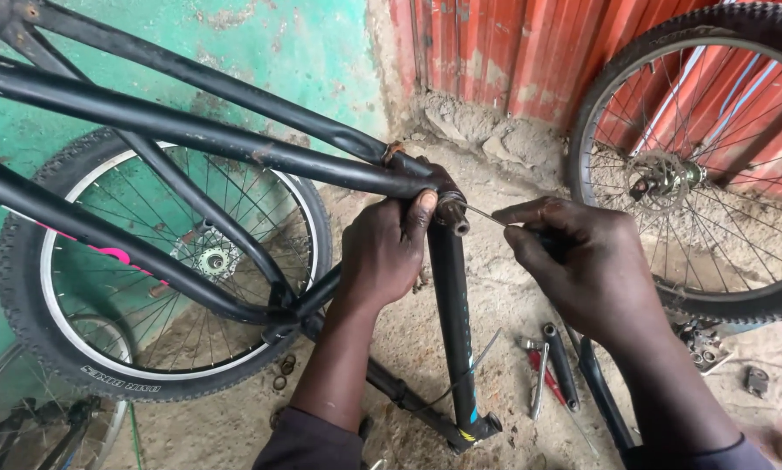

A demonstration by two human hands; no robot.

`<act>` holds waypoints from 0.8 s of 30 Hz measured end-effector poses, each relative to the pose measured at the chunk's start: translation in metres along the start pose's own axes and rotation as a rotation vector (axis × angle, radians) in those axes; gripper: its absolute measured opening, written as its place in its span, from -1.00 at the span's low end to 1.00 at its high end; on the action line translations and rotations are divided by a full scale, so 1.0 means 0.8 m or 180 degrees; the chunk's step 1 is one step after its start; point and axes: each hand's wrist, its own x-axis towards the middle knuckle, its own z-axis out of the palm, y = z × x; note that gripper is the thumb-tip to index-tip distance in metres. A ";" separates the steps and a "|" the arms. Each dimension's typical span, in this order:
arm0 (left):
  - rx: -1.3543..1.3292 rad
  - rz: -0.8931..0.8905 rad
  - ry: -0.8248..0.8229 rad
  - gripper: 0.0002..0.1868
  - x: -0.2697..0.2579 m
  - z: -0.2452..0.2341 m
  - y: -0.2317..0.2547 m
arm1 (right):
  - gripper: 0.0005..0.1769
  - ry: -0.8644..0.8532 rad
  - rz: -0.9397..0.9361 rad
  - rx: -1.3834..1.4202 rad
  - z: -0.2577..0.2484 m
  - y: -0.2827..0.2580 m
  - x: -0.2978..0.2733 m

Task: The person uses a small metal tool to scrape and clean the inside of the bicycle frame's head tube. They repeatedly insert the tool into the tube and rotate it to remove debris. The person then inserts a headset bearing into the cleaned tube and taps it into place.

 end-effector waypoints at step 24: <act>0.0165 -0.0410 0.0137 -0.28 0.011 0.001 -0.010 | -0.81 0.0424 -0.0266 0.0146 0.018 -0.017 0.002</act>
